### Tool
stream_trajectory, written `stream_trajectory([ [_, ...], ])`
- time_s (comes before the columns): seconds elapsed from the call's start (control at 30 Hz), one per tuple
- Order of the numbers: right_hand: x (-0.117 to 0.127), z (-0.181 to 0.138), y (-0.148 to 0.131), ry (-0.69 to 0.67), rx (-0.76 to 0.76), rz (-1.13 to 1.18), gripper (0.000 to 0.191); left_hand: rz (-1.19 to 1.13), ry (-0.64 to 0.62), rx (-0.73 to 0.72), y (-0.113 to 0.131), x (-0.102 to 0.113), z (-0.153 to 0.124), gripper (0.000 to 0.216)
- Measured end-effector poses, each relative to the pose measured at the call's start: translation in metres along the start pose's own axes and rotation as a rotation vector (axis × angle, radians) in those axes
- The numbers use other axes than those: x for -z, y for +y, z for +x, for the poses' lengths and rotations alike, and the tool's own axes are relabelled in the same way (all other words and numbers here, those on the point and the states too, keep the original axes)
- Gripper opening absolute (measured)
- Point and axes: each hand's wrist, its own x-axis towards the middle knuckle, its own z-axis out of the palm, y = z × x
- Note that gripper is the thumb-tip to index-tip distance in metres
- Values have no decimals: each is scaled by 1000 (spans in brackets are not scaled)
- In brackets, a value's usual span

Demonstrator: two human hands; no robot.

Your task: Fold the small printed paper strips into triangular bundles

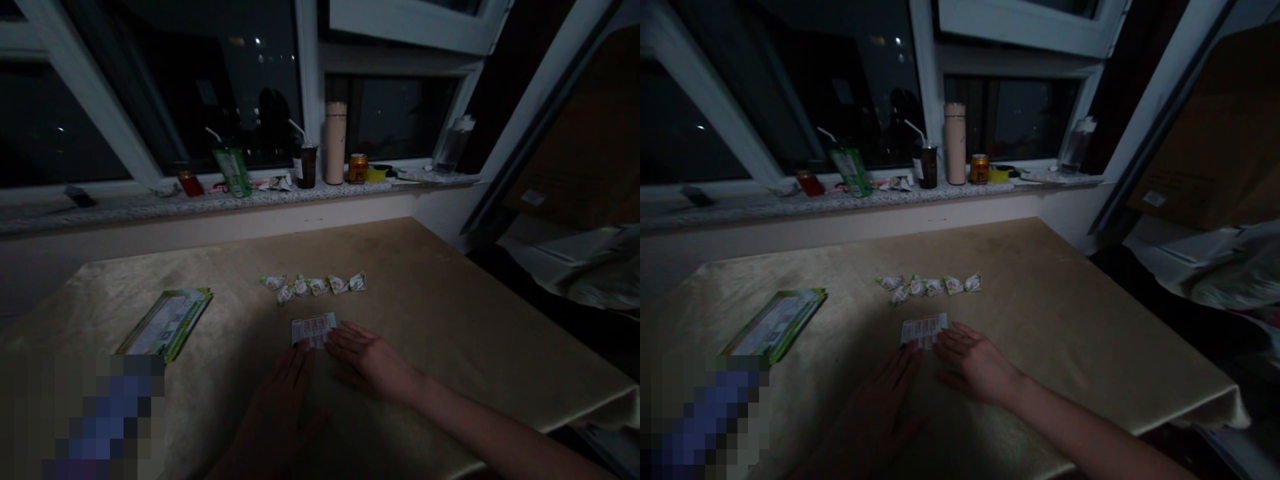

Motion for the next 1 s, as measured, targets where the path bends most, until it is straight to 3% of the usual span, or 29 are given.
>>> stream_trajectory([
  [0.23, -4, 2, 0, 50, 16, -35, 39, -1, -5, 15, -2, 0, 0, 71],
  [0.5, -10, 1, -1, 154, 82, -76, 24, 81, 20, -63, -13, -1, 5, 60],
  [0.73, -9, 2, -8, 9, 265, 34, 31, 32, -2, -85, -16, 3, 12, 61],
  [1.0, 4, 1, 10, -12, 5, 135, 53, -18, -37, -94, -17, 5, 17, 54],
])
